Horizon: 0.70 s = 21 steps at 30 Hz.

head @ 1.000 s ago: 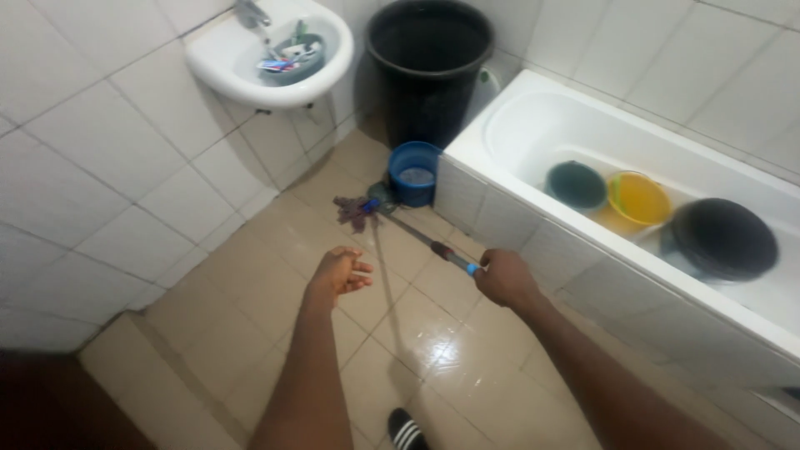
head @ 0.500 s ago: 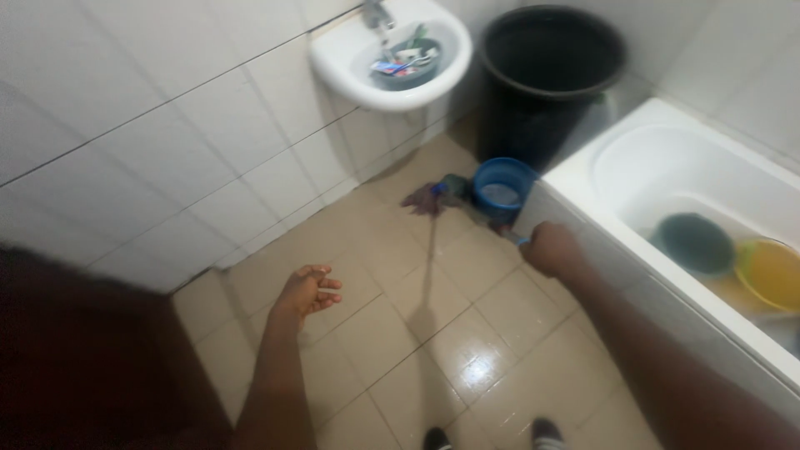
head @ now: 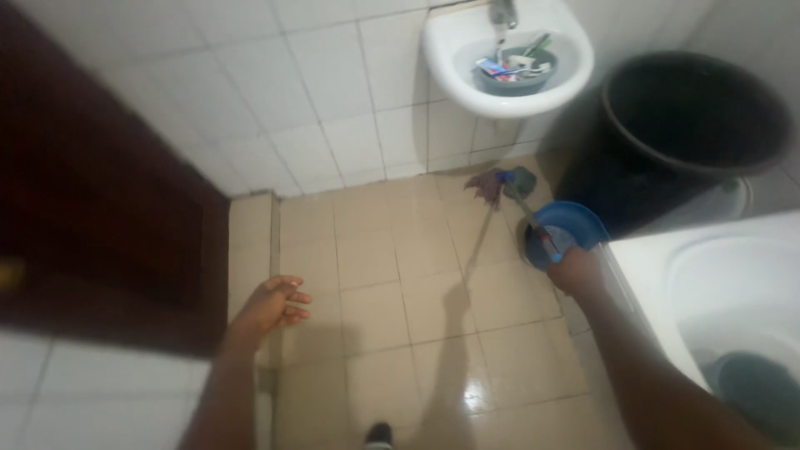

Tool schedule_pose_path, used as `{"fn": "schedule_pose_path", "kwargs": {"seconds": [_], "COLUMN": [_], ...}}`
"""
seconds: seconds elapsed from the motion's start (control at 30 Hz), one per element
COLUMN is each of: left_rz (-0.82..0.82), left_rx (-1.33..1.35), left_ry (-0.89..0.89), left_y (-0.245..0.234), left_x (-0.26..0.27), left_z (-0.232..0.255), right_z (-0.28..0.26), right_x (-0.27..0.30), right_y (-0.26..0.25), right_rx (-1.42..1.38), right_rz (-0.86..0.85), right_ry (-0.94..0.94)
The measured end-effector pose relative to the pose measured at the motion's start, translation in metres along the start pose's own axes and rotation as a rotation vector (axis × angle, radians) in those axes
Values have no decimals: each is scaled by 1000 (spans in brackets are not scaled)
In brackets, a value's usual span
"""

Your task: Mopping the tiled bathroom floor using a mop.

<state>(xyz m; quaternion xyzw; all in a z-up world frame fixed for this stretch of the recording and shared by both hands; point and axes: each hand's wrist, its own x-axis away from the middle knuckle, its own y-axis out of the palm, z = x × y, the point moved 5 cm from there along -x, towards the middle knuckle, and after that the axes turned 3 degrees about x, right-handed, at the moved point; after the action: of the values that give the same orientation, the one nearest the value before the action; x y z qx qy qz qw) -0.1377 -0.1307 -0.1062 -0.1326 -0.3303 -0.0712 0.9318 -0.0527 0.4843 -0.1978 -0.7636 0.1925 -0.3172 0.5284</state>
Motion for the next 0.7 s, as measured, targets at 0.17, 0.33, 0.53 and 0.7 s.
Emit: {"fn": "schedule_pose_path", "kwargs": {"seconds": [0.17, 0.33, 0.53, 0.7], "left_rz": [79, 56, -32, -204], "left_rx": [-45, -76, -131, -203], "left_ry": [-37, -46, 82, 188], "left_y": [3, -3, 24, 50], "left_x": [52, 81, 70, 74], "left_z": [-39, -54, -27, -18], "right_z": [39, 70, 100, 116], "right_x": [-67, 4, 83, 189], "right_y": [67, 85, 51, 22], "right_rx": [29, 33, -99, -137], "right_rz": [-171, -322, -334, -357], "right_ry": [-66, -101, -59, 33]}}
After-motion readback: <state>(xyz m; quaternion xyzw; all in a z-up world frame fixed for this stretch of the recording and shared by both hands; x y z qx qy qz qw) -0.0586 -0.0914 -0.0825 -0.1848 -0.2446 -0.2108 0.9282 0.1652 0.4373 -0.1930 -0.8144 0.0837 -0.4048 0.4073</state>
